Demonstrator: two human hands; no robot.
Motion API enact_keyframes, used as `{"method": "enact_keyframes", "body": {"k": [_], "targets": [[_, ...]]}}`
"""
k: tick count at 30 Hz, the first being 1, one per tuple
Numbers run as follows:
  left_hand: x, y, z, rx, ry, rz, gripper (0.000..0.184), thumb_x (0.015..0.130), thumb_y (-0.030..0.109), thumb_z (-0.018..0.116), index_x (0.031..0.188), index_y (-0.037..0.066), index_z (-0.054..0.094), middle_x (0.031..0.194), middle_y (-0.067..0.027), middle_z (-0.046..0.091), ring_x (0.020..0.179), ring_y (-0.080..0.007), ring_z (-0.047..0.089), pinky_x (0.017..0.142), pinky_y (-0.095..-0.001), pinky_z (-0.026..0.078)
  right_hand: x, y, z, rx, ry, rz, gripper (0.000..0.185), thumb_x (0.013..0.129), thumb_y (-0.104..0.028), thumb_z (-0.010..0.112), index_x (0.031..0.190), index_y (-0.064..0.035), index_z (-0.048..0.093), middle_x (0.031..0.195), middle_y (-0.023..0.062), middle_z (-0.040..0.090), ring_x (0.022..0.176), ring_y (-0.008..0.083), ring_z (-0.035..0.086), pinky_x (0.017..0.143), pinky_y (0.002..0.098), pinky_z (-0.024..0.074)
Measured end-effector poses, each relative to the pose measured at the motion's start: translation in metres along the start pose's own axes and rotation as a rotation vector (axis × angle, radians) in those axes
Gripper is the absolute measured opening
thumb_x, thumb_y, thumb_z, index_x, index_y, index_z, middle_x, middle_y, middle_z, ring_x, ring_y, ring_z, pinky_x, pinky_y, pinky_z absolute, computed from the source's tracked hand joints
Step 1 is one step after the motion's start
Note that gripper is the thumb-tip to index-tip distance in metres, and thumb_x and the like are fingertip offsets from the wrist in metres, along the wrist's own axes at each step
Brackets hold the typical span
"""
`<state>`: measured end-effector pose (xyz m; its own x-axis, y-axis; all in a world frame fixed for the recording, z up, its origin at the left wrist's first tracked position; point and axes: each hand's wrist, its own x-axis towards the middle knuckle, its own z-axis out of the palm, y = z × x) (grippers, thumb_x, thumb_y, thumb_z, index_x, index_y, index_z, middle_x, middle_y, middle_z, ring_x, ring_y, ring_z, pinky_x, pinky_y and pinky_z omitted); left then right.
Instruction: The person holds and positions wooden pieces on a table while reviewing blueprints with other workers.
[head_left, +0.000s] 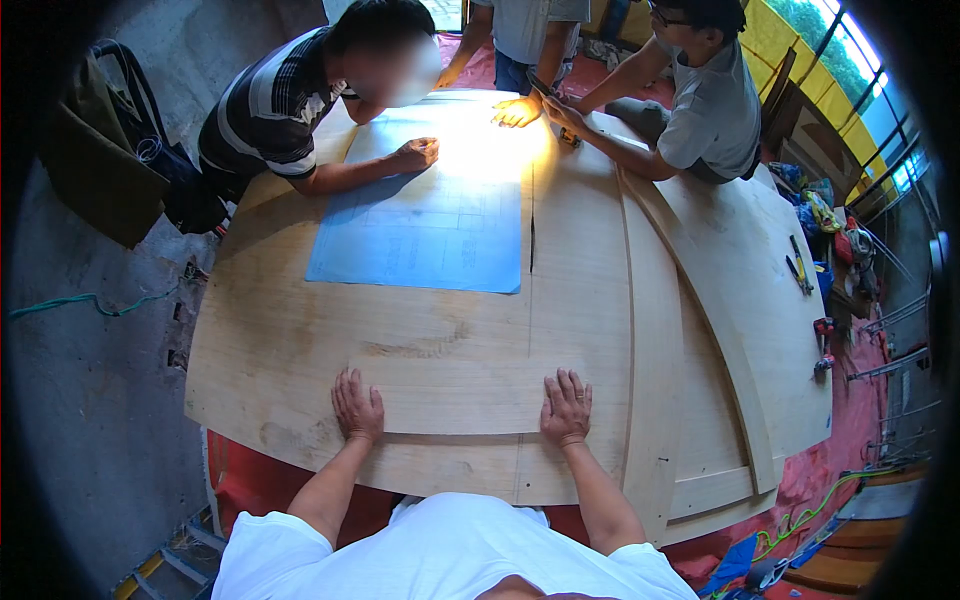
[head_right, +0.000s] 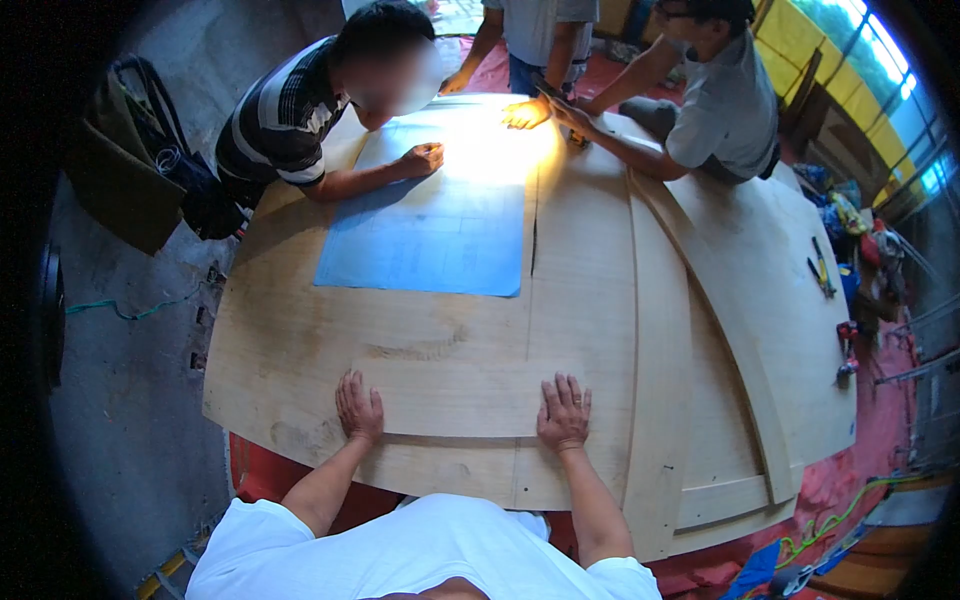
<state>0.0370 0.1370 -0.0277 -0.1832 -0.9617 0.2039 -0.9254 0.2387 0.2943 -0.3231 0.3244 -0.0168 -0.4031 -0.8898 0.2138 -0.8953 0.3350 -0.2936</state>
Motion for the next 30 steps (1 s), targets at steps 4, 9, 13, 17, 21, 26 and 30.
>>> {"method": "enact_keyframes", "body": {"k": [4,9,13,17,21,26,30], "targets": [[0.0000,0.0007,-0.0008,-0.002,-0.003,0.001,0.054,0.089,0.028,0.056,0.137,0.007,0.043,0.143,-0.0184,0.042,0.136,-0.0354,0.036,0.114,-0.0516,0.026,0.0002,-0.0005,-0.0014,-0.001,-0.003,0.001,0.049,0.081,-0.022,0.058,0.130,-0.0183,0.057,0.145,0.0077,0.047,0.138,0.0295,0.037,0.114,0.0590,0.0216],[-0.0009,-0.0005,0.0019,0.008,0.015,0.008,0.054,0.089,0.029,0.055,0.137,0.006,0.043,0.142,-0.0190,0.043,0.135,-0.0357,0.037,0.113,-0.0512,0.027,-0.0003,0.0005,0.0007,-0.002,0.009,-0.003,0.049,0.082,-0.022,0.058,0.130,-0.0188,0.057,0.145,0.0077,0.047,0.138,0.0295,0.037,0.114,0.0592,0.0220],[-0.0003,0.0015,-0.0011,0.015,-0.009,-0.004,0.054,0.089,0.029,0.054,0.137,0.006,0.043,0.142,-0.0196,0.043,0.135,-0.0357,0.037,0.114,-0.0506,0.026,-0.0002,0.0004,-0.0005,-0.014,-0.001,-0.002,0.050,0.082,-0.023,0.060,0.132,-0.0201,0.056,0.145,0.0074,0.047,0.138,0.0294,0.038,0.114,0.0597,0.0228],[0.0011,0.0025,-0.0030,0.011,-0.019,-0.009,0.054,0.089,0.029,0.055,0.136,0.006,0.044,0.142,-0.0199,0.042,0.135,-0.0359,0.037,0.114,-0.0500,0.026,0.0004,-0.0004,-0.0016,-0.016,-0.008,0.000,0.049,0.082,-0.023,0.060,0.131,-0.0199,0.056,0.145,0.0075,0.047,0.138,0.0298,0.038,0.113,0.0598,0.0230],[0.0011,0.0025,-0.0026,0.008,-0.009,0.000,0.054,0.089,0.028,0.055,0.136,0.005,0.044,0.142,-0.0198,0.042,0.135,-0.0365,0.037,0.114,-0.0499,0.026,0.0003,-0.0002,-0.0015,-0.007,-0.002,-0.005,0.050,0.082,-0.022,0.060,0.131,-0.0196,0.056,0.144,0.0075,0.047,0.138,0.0300,0.037,0.113,0.0600,0.0228],[0.0007,-0.0008,0.0024,0.017,0.022,0.011,0.053,0.088,0.027,0.056,0.136,0.006,0.045,0.140,-0.0198,0.044,0.133,-0.0369,0.039,0.113,-0.0506,0.027,0.0007,0.0010,0.0001,-0.014,0.009,-0.009,0.051,0.081,-0.022,0.060,0.131,-0.0197,0.056,0.144,0.0074,0.047,0.138,0.0298,0.038,0.114,0.0602,0.0224],[0.0012,-0.0023,0.0047,0.010,0.037,0.018,0.053,0.088,0.028,0.057,0.135,0.007,0.045,0.139,-0.0198,0.045,0.133,-0.0368,0.039,0.113,-0.0511,0.027,0.0011,0.0008,-0.0004,-0.010,0.005,-0.005,0.051,0.080,-0.022,0.060,0.131,-0.0198,0.057,0.144,0.0074,0.047,0.138,0.0295,0.038,0.113,0.0605,0.0220]]}}
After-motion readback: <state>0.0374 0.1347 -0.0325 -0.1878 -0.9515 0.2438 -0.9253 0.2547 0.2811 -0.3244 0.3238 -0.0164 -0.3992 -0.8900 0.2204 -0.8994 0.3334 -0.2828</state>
